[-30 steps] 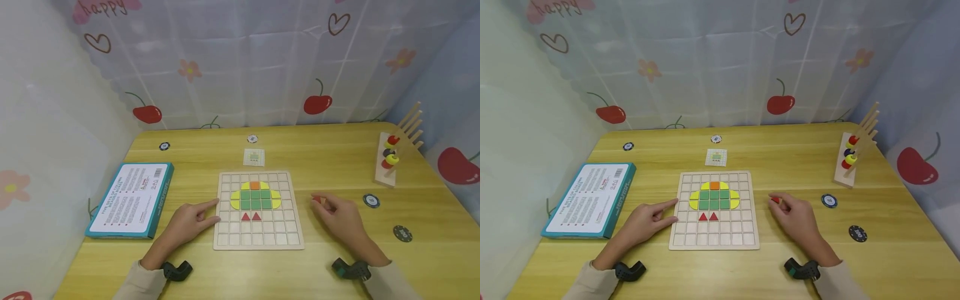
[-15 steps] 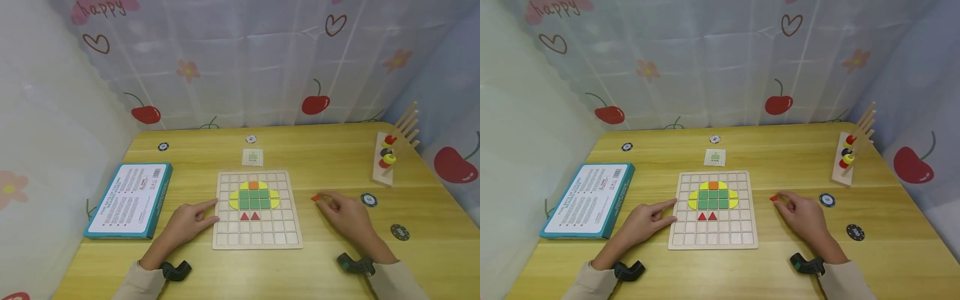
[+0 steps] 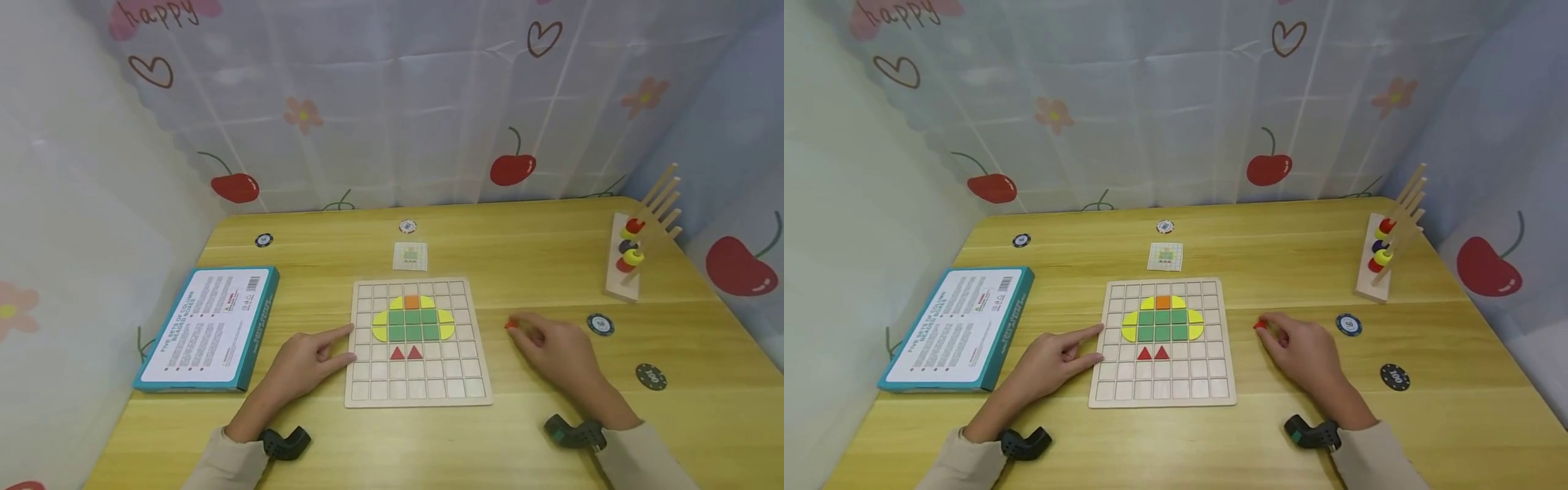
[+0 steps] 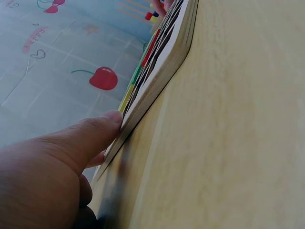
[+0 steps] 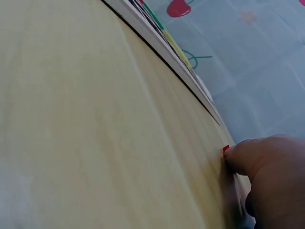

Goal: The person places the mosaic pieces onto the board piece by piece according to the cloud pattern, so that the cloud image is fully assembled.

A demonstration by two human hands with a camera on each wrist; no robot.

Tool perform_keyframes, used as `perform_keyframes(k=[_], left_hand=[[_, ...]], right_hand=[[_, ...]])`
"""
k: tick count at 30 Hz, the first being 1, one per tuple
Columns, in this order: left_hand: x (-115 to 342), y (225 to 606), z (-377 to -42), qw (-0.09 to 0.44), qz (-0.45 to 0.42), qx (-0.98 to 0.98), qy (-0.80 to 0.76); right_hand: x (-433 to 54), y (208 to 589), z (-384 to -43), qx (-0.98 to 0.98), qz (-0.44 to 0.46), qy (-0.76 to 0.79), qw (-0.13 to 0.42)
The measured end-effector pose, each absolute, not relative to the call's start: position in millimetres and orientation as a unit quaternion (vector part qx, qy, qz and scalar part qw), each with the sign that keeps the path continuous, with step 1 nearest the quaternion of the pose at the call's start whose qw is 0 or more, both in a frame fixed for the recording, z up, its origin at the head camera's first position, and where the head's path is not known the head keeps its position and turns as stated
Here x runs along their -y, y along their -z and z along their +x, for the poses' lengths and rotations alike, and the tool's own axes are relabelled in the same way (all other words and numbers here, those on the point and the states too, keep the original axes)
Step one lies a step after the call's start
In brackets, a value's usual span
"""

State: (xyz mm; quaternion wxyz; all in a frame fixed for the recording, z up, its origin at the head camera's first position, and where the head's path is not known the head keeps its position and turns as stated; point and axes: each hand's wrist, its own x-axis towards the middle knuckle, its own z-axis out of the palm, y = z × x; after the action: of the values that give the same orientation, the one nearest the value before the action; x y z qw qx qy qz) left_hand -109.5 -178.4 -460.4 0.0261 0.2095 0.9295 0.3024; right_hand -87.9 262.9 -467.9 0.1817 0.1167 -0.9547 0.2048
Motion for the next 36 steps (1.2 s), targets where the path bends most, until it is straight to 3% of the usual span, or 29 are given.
perform_keyframes(k=[9,15,25,36], left_hand=[[180.3,462.4,-112.8,0.023,0.208,-0.931,-0.299],[179.9,465.9,-114.1,0.030,0.201,-0.931,-0.304],[177.4,463.4,-110.5,0.025,0.203,-0.933,-0.296],[177.1,465.0,-111.6,0.024,0.210,-0.929,-0.305]], right_hand=[[-209.1,474.8,-93.3,0.882,0.230,-0.341,0.229],[-174.9,475.5,-98.2,0.869,0.302,-0.310,0.237],[-165.2,473.9,-99.3,0.893,0.337,-0.251,0.159],[-168.4,473.1,-95.6,0.880,0.345,-0.282,0.164]])
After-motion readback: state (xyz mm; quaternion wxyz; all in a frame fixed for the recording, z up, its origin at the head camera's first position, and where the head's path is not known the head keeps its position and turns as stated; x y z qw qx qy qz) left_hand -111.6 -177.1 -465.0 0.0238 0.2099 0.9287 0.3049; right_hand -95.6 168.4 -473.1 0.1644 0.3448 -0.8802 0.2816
